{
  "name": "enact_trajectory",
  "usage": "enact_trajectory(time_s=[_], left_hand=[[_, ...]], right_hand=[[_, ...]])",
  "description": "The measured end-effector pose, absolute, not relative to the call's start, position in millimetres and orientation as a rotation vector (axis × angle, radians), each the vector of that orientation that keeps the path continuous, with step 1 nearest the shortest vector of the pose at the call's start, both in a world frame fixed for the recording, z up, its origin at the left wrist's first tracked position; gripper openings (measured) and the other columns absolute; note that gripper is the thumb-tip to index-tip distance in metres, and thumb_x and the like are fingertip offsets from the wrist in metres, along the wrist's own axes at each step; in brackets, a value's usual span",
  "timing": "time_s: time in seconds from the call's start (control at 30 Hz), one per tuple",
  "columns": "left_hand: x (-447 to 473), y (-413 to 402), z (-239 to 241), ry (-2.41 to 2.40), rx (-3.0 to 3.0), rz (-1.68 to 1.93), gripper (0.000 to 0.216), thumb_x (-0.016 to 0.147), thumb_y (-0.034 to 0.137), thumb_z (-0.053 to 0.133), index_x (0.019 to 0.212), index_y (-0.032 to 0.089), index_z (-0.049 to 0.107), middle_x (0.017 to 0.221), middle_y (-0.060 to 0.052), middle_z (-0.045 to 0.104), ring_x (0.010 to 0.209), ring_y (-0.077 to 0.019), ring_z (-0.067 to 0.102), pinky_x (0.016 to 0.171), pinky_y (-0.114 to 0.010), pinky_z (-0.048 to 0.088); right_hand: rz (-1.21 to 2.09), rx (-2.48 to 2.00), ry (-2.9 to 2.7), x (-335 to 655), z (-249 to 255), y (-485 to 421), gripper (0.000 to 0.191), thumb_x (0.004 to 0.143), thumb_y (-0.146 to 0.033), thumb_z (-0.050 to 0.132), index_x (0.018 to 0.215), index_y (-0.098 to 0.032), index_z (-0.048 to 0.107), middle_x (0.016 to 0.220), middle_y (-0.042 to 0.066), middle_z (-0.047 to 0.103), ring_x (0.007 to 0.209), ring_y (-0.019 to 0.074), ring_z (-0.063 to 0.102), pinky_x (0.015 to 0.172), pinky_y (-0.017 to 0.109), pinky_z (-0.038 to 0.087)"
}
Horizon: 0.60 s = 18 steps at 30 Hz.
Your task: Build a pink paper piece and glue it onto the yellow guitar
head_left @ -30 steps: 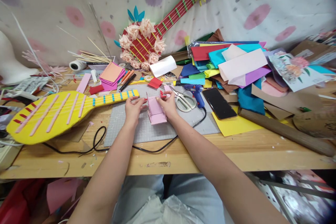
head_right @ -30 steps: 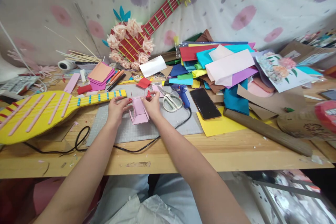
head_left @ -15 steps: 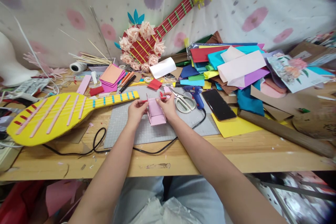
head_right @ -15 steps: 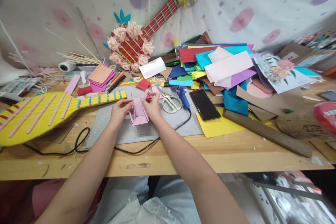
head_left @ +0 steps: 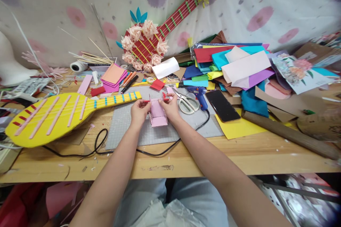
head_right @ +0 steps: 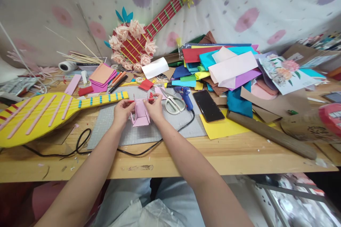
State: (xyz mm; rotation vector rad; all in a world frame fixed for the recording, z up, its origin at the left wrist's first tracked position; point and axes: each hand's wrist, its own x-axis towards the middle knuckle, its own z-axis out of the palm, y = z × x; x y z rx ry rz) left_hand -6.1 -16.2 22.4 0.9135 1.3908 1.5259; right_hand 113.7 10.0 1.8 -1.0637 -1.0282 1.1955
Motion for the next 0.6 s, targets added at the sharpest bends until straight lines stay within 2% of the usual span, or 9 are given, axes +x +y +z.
enact_trajectory(time_s=[0.13, 0.6], left_hand=[[-4.3, -16.8, 22.8, 1.371, 0.864, 1.529, 0.029, 0.051, 0.027, 0.071, 0.071, 0.015, 0.054, 0.069, -0.001, 0.060, 0.055, -0.0091, 0.054, 0.049, -0.022, 0.045], [-5.1, -18.6, 26.7, 1.363, 0.802, 1.527, 0.030, 0.051, 0.027, 0.070, 0.072, 0.015, 0.052, 0.059, 0.003, 0.056, 0.049, -0.0068, 0.050, 0.048, -0.020, 0.042]], right_hand=[[1.209, -1.057, -1.023, 113.3, 1.1, 10.4, 0.048, 0.062, -0.027, 0.064, 0.093, -0.026, 0.029, 0.065, -0.008, 0.052, 0.059, 0.0122, 0.055, 0.058, 0.025, 0.043], [1.262, -1.096, -1.035, 115.9, 10.7, 6.8, 0.048, 0.062, -0.031, 0.062, 0.098, -0.025, 0.030, 0.067, -0.007, 0.054, 0.060, 0.0115, 0.055, 0.061, 0.026, 0.044]])
